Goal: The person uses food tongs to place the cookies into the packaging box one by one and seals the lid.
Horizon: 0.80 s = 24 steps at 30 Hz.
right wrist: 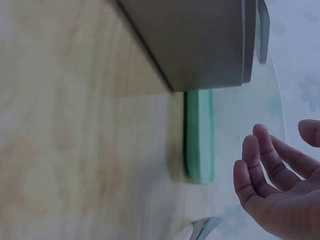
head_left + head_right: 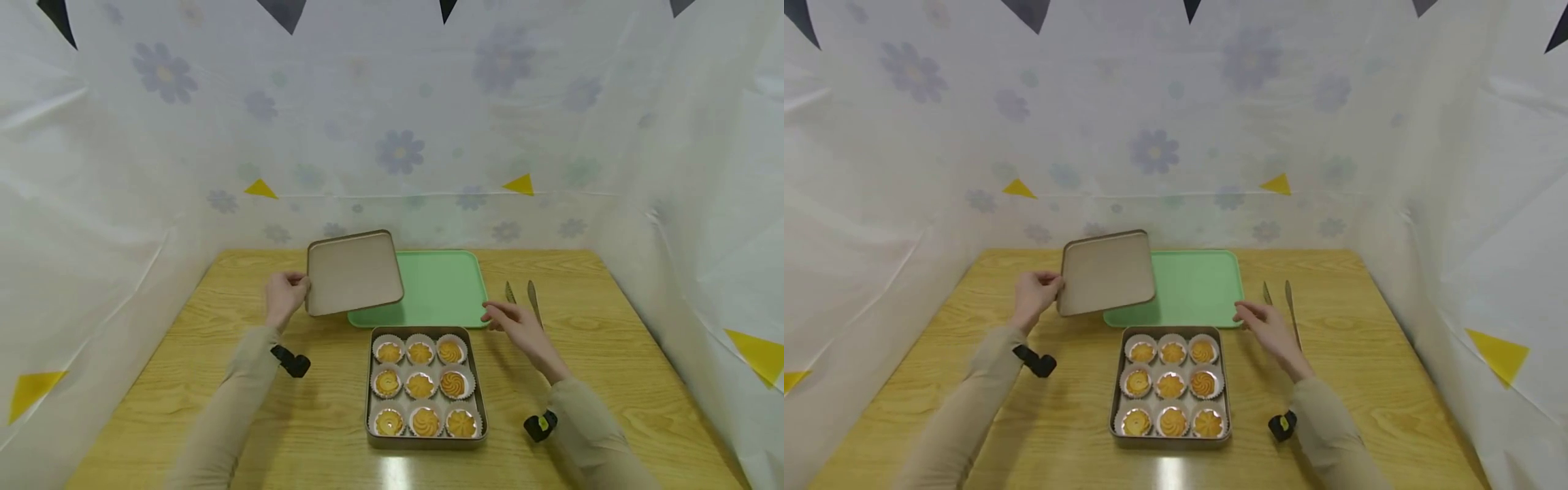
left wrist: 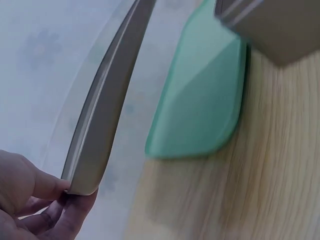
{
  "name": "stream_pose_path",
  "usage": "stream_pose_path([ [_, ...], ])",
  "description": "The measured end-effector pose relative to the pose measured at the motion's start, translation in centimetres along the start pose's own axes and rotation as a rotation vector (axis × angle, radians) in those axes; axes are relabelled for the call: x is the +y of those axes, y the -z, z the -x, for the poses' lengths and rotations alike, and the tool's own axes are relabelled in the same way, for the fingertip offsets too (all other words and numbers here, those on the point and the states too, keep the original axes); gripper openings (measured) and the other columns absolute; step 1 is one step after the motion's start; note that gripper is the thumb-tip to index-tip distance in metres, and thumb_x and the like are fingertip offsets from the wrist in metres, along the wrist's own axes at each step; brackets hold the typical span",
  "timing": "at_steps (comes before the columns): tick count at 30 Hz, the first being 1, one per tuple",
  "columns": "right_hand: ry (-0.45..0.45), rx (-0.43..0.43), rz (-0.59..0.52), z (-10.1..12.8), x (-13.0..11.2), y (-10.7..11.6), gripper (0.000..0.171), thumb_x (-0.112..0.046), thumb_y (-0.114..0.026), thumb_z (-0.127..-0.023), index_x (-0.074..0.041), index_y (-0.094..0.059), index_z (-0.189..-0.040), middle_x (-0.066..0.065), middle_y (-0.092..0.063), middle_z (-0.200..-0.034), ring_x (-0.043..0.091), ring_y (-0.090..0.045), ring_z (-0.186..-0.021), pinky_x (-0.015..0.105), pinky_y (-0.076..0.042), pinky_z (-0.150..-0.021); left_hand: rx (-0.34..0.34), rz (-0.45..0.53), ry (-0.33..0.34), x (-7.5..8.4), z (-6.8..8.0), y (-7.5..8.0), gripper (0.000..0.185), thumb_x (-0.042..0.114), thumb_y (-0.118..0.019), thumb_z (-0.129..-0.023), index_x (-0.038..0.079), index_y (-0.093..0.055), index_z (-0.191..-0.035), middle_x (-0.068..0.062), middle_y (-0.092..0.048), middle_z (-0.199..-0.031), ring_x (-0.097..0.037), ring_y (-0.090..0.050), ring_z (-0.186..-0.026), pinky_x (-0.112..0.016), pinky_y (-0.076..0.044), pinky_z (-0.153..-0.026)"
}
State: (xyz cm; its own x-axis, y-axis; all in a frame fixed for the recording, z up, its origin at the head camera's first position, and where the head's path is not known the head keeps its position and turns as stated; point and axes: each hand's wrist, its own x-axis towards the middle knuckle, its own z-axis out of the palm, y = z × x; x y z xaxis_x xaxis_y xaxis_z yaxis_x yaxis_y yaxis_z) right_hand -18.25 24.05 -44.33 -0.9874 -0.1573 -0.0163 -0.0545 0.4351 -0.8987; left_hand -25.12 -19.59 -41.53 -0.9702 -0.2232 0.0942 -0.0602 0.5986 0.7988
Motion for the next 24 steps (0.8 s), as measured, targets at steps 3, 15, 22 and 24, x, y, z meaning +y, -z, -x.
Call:
stream_pose_path([
  [3,0.011,-0.041,-0.06,-1.3,-0.8,-0.1,0.052,-0.034,-0.045,-0.108,0.005,-0.052,-0.141,0.014,-0.07,-0.101,0.024,-0.066,-0.086,0.039,-0.059,-0.081,0.005,0.038,-0.025,1.6,0.3,-1.9,0.026,0.011,-0.058,-0.096,-0.004,-0.075,-0.109,-0.024,-0.073,-0.098,-0.021,-0.065,-0.072,-0.017,-0.046,-0.055],
  [15,-0.131,-0.226,-0.614,-5.1,-3.5,-0.7,0.061,-0.036,-0.036,-0.11,0.005,-0.026,-0.154,-0.003,-0.072,-0.09,0.006,-0.065,-0.073,0.019,-0.057,-0.067,0.047,0.157,-0.131,4.9,1.7,-7.1,0.022,0.013,-0.062,-0.097,0.0,-0.076,-0.108,-0.02,-0.076,-0.099,-0.032,-0.07,-0.086,-0.022,-0.051,-0.059],
  [22,-0.189,-0.235,-0.713,-6.4,-3.6,-1.0,0.065,-0.037,-0.032,-0.11,0.005,-0.015,-0.158,0.001,-0.073,-0.095,0.01,-0.071,-0.083,0.022,-0.062,-0.075,0.069,0.226,-0.225,5.7,2.1,-7.8,0.02,0.008,-0.065,-0.095,-0.002,-0.076,-0.109,-0.021,-0.076,-0.097,-0.032,-0.071,-0.083,-0.024,-0.056,-0.062],
  [24,-0.2,-0.237,-0.728,-6.6,-3.6,-1.0,0.067,-0.038,-0.029,-0.11,0.005,-0.011,-0.158,0.002,-0.073,-0.094,0.012,-0.071,-0.084,0.023,-0.062,-0.078,0.062,0.244,-0.268,5.9,2.2,-8.0,0.021,0.009,-0.065,-0.096,-0.001,-0.076,-0.111,-0.021,-0.076,-0.097,-0.033,-0.071,-0.083,-0.028,-0.059,-0.064],
])
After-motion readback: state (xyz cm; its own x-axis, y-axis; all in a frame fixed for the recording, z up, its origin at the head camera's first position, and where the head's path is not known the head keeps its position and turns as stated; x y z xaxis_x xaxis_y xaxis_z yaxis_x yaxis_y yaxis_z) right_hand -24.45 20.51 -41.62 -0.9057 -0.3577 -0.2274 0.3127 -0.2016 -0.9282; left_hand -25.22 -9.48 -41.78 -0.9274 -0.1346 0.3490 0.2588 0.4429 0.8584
